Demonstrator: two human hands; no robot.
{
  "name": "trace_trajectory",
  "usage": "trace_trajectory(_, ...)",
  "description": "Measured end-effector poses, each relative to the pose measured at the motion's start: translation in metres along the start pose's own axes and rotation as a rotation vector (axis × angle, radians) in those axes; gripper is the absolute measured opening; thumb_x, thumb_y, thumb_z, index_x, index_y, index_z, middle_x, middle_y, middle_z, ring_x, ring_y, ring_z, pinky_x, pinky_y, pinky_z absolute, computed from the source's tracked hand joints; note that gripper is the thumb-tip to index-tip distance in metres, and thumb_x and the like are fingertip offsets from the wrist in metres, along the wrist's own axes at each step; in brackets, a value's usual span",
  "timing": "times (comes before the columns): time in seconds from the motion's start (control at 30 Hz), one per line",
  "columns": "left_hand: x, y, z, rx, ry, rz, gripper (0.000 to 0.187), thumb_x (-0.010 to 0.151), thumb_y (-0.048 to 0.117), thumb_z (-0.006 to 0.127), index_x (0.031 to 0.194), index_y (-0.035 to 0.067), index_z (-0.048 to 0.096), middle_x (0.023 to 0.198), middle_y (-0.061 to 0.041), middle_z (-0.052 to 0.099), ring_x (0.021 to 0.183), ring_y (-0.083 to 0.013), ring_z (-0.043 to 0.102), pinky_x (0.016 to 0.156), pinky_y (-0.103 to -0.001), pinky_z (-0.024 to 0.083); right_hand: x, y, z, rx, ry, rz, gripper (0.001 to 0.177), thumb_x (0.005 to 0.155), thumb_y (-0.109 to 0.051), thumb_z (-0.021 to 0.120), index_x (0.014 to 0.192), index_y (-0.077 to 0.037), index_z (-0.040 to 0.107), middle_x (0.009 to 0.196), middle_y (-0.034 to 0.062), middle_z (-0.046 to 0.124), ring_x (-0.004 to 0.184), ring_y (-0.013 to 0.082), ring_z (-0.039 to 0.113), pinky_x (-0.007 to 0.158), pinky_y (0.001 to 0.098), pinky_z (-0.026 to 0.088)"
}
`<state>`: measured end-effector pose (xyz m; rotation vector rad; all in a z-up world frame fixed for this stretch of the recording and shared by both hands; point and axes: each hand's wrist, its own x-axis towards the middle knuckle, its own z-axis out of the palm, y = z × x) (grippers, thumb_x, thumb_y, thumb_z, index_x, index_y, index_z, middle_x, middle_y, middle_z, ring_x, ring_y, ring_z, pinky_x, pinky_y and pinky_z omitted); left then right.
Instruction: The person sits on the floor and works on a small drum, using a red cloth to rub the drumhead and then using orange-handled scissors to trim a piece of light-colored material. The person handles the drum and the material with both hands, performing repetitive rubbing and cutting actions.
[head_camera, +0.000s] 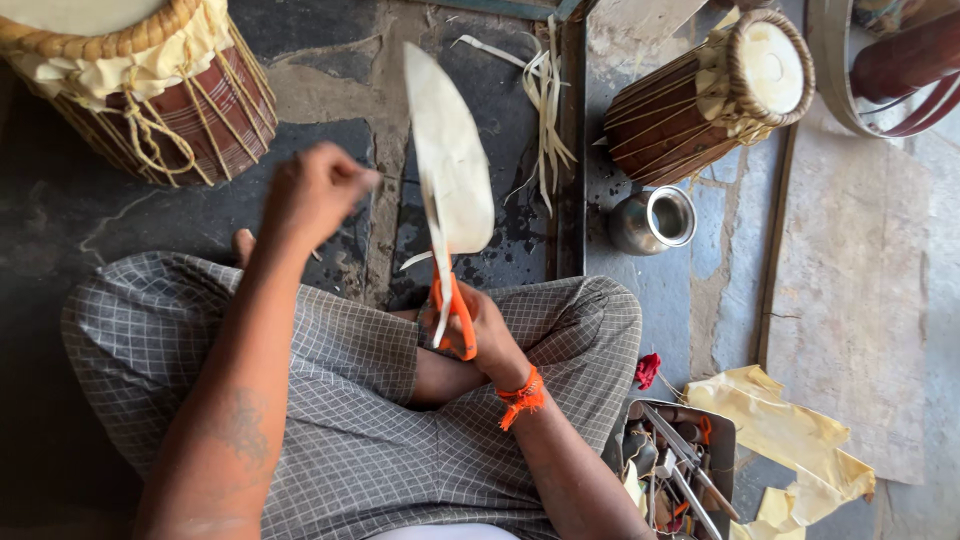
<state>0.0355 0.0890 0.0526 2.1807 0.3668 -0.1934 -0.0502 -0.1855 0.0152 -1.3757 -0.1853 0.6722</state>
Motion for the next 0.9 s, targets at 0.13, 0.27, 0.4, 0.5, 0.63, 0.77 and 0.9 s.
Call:
trace_trajectory(0.13,0.043,-0.047,0.018,0.54,0.019,-0.273,0.028,0.095,0.028,0.073,0.11,0.004,0.073,0.113,-0.02,0.073,0.105,-0.0366,0.071,0.085,-0.049,0.058,0.0,-0.008,-0.004,0.069,-0.02,-0.044,0.088,0.074,-0.072,0.081,0.119,-0.001,0.056,0.087,0.0023,0.061,0.074,0.0077,0.059,0.062,0.021,0.047)
trace_trajectory(0.27,0.083,-0.11,0.07,0.616,-0.116,-0.429,0.028,0.097,0.02,0.066,0.118,0.003,0.076,0.125,-0.023,0.067,0.115,-0.0409,0.065,0.093,-0.054,0.054,0.0,-0.013,-0.005,0.026,-0.027,-0.088,0.086,0.076,-0.073,0.079,0.116,-0.001,0.056,0.089,0.0019,0.062,0.08,0.0083,0.063,0.066,0.0212,0.05)
trace_trajectory(0.4,0.105,-0.153,0.085,0.531,-0.018,-0.428,0.028,0.096,0.012,0.062,0.119,0.005,0.075,0.129,-0.022,0.066,0.119,-0.0412,0.063,0.092,-0.053,0.056,-0.005,-0.018,-0.005,0.129,-0.028,-0.115,0.083,0.075,-0.068,0.084,0.116,-0.001,0.055,0.091,-0.0007,0.057,0.079,0.0076,0.059,0.064,0.0217,0.047)
trace_trajectory(0.5,0.119,-0.137,0.078,0.498,0.127,-0.173,0.026,0.104,0.016,0.058,0.12,0.004,0.074,0.125,-0.023,0.069,0.118,-0.0432,0.065,0.097,-0.052,0.054,-0.003,-0.021,-0.013,0.106,0.016,-0.113,0.078,0.076,-0.065,0.084,0.113,-0.002,0.056,0.087,0.0001,0.059,0.073,0.0068,0.058,0.06,0.0211,0.046)
trace_trajectory(0.63,0.136,-0.063,0.036,0.119,0.532,0.61,0.079,0.083,-0.006,0.061,0.158,-0.01,0.035,0.146,-0.039,0.04,0.133,-0.0538,0.046,0.103,-0.054,0.044,-0.01,-0.013,-0.022,0.032,0.105,-0.042,0.061,0.085,-0.05,0.084,0.11,-0.001,0.056,0.082,0.001,0.06,0.066,0.0063,0.056,0.056,0.0214,0.045)
trace_trajectory(0.77,0.09,0.009,-0.008,0.298,0.441,0.491,0.053,0.094,0.002,0.068,0.145,-0.002,0.054,0.139,-0.026,0.06,0.122,-0.0436,0.059,0.095,-0.049,0.05,-0.004,-0.015,-0.026,0.037,0.082,-0.099,0.045,0.09,-0.038,0.078,0.114,-0.004,0.06,0.085,0.0001,0.067,0.067,0.0045,0.06,0.057,0.0209,0.049)
trace_trajectory(0.9,0.027,0.037,0.019,-0.65,-0.171,0.106,0.021,0.094,0.022,0.07,0.111,0.011,0.072,0.097,-0.004,0.078,0.078,-0.0144,0.072,0.069,-0.031,0.055,-0.003,-0.016,-0.02,-0.152,0.118,-0.051,0.04,0.089,-0.035,0.076,0.107,-0.002,0.063,0.083,0.0019,0.068,0.067,0.0042,0.06,0.058,0.0221,0.049)
